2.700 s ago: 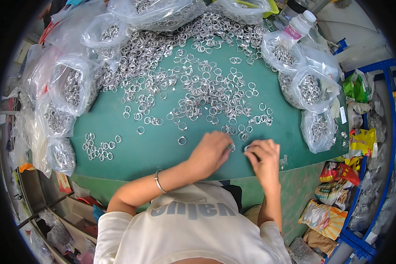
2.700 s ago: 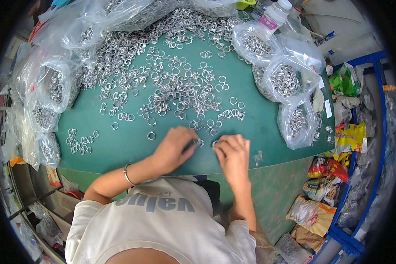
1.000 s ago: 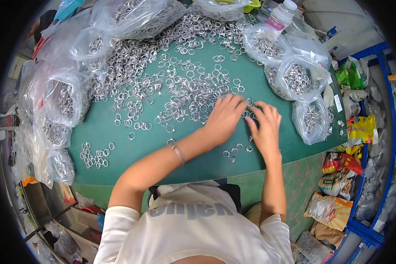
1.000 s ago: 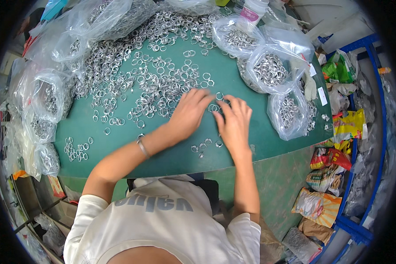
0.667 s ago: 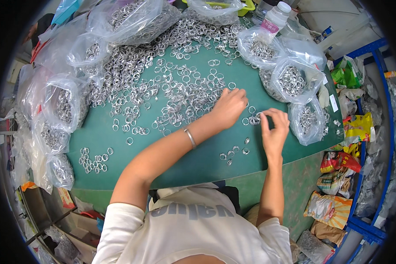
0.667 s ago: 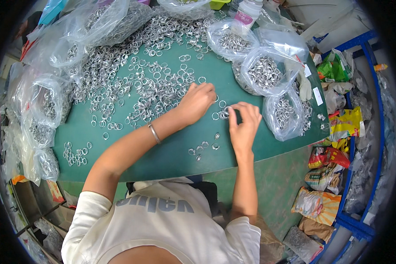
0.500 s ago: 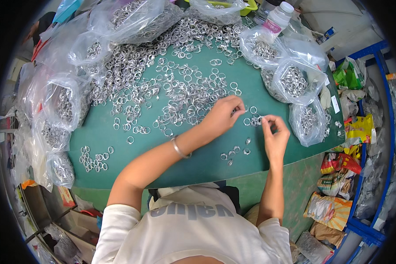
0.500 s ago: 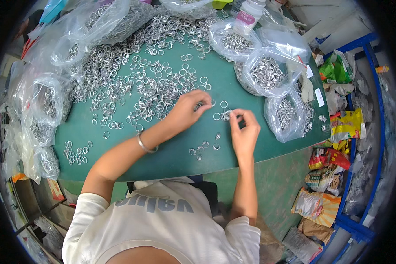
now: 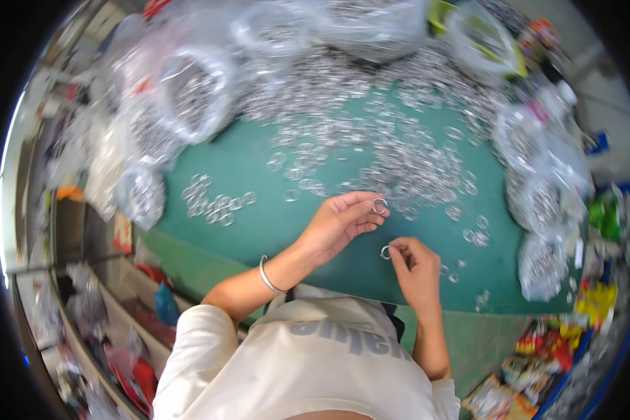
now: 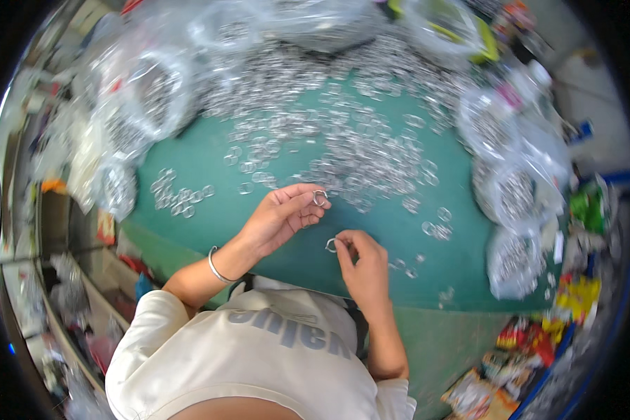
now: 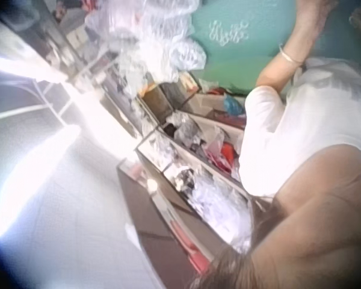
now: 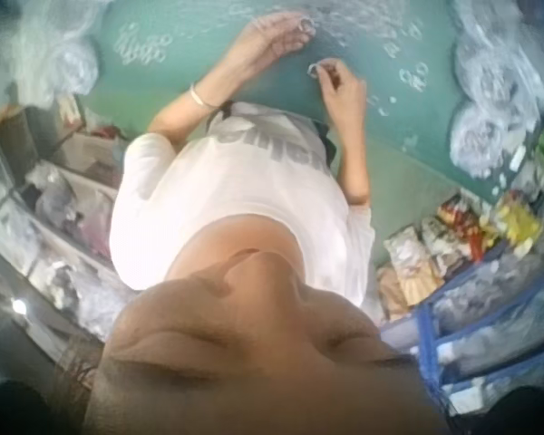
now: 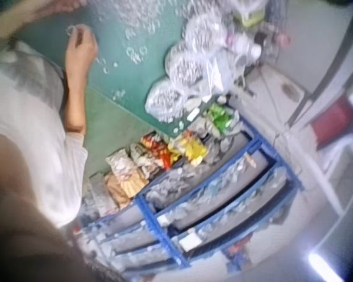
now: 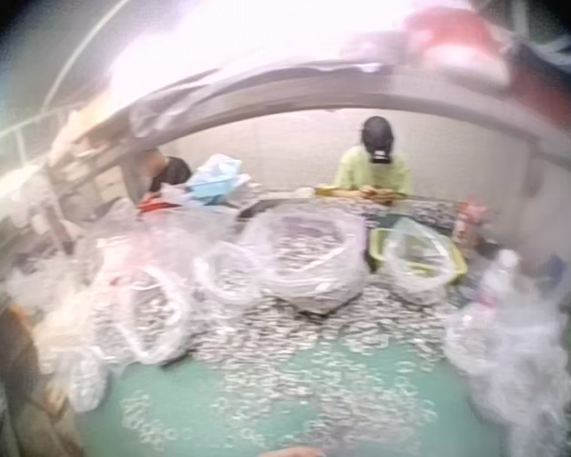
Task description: The person sorts small metal rings on a work surface by hand, picking them up from a large pile and organizing them into separate groups or placing them into plastic bags.
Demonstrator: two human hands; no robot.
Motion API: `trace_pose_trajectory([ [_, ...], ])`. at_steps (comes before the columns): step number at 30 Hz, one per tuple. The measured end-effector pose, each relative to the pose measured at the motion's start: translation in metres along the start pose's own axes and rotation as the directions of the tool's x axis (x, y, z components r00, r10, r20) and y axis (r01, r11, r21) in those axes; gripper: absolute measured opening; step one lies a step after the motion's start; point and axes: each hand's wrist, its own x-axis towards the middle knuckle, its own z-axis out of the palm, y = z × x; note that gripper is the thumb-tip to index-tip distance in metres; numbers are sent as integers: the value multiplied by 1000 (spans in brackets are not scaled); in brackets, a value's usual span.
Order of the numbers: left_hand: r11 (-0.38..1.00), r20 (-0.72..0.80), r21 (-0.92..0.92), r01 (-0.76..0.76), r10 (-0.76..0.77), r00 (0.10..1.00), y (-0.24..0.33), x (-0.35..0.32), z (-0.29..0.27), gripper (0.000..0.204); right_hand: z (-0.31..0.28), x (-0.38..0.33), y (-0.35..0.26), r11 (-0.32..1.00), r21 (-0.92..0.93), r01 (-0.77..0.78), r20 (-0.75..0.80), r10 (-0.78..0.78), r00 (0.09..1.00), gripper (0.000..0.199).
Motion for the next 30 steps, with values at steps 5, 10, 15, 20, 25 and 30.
trace_pose_trajectory([
  [5, 838, -398, 293, -460, 544, 739, 33, -85, -64, 26, 106, 17, -13, 949, -221, 225, 235, -172, 957, 7],
  [10, 730, -600, 435, -527, 672, 434, 43, -145, -121, 26, 195, 59, -43, 909, -284, 306, 332, -206, 920, 13],
  [15, 739, -519, 534, -411, 670, 531, 47, -142, -121, 22, 187, 70, -55, 966, 30, 255, 396, -246, 885, 21],
  [20, 631, -220, 690, -355, 650, 727, 40, -92, -85, 17, 125, 56, -72, 966, 231, 115, 388, -199, 900, 24],
  [25, 657, -53, 632, -411, 566, 823, 37, -44, -50, 23, 75, 72, -69, 994, 105, 13, 247, -39, 968, 14],
  [30, 448, -3, 805, -389, 659, 752, 53, -43, -49, 31, -24, 169, -80, 947, -36, 320, -233, -320, 918, 16],
])
